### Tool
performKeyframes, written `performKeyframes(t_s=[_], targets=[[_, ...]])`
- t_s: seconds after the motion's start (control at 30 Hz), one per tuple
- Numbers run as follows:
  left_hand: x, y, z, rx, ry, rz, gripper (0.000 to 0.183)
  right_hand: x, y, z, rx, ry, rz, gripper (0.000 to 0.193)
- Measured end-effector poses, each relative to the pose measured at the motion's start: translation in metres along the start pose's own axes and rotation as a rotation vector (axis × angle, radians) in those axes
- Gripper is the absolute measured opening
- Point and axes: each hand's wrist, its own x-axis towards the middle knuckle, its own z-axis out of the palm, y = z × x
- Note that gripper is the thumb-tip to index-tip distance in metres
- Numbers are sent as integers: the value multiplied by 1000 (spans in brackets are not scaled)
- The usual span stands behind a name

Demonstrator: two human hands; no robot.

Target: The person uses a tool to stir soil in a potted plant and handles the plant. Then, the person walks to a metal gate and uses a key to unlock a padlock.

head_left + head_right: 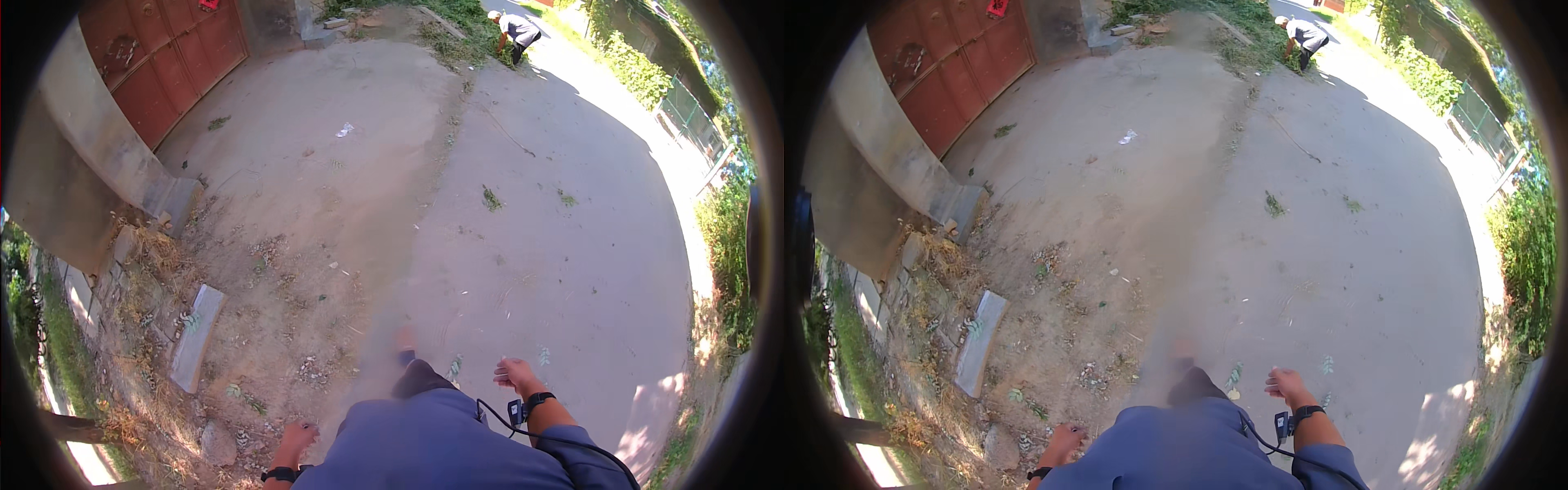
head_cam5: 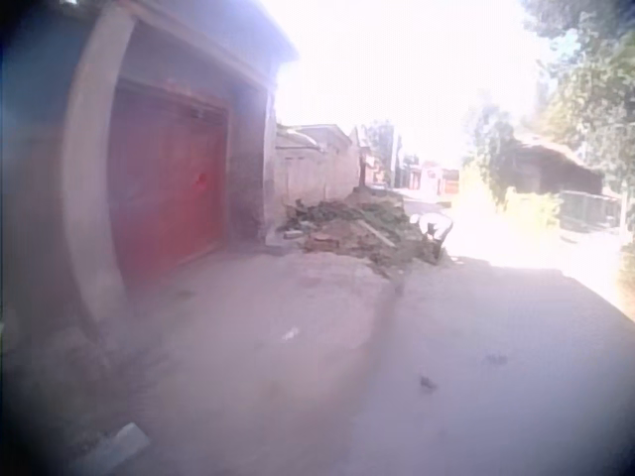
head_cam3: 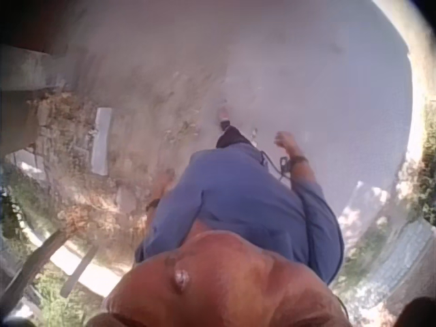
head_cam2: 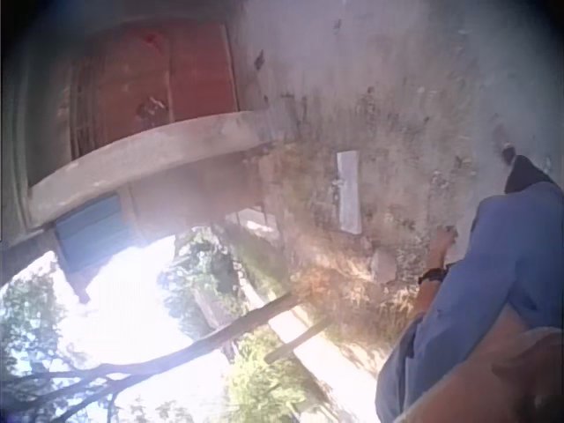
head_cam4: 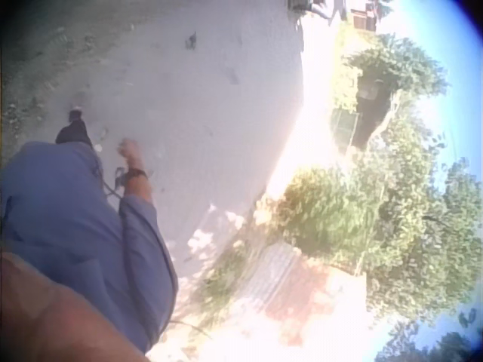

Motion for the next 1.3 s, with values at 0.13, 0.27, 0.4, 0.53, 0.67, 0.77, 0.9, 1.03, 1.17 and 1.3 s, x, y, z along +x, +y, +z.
performKeyframes(t_s=[0.13, 0.27, 0.4, 0.53, 0.67, 0.77, 0.9, 1.03, 1.17, 1.3], targets=[[20, 71, -17, 68, 38, -49, 27, 57, -92, 18, -36, -53, -44, 39], [59, 112, -27, -24, 106, 17, 25, 106, -201, 40, -61, -98, -127, 40], [73, 184, -43, -68, 68, -27, 25, 136, -279, 60, -55, -130, -218, 41], [120, 205, -62, -152, 2, -46, 27, 159, -313, 81, -32, -145, -175, 41], [152, 290, -96, 31, 9, -15, 33, 201, -331, 99, 0, -122, -98, 41], [206, 354, -124, 137, -1, 84, 36, 217, -357, 99, 54, -33, -74, 39], [319, 389, -180, 406, -140, 482, 38, 233, -407, 106, 190, 49, -73, 36], [400, 460, -226, 116, -41, 168, 40, 238, -484, 142, 185, 106, -106, 35], [464, 493, -265, 183, 1, 282, 38, 265, -539, 168, 149, 81, -120, 37], [488, 524, -281, 293, -23, 330, 33, 293, -595, 189, 68, 51, -102, 38]])
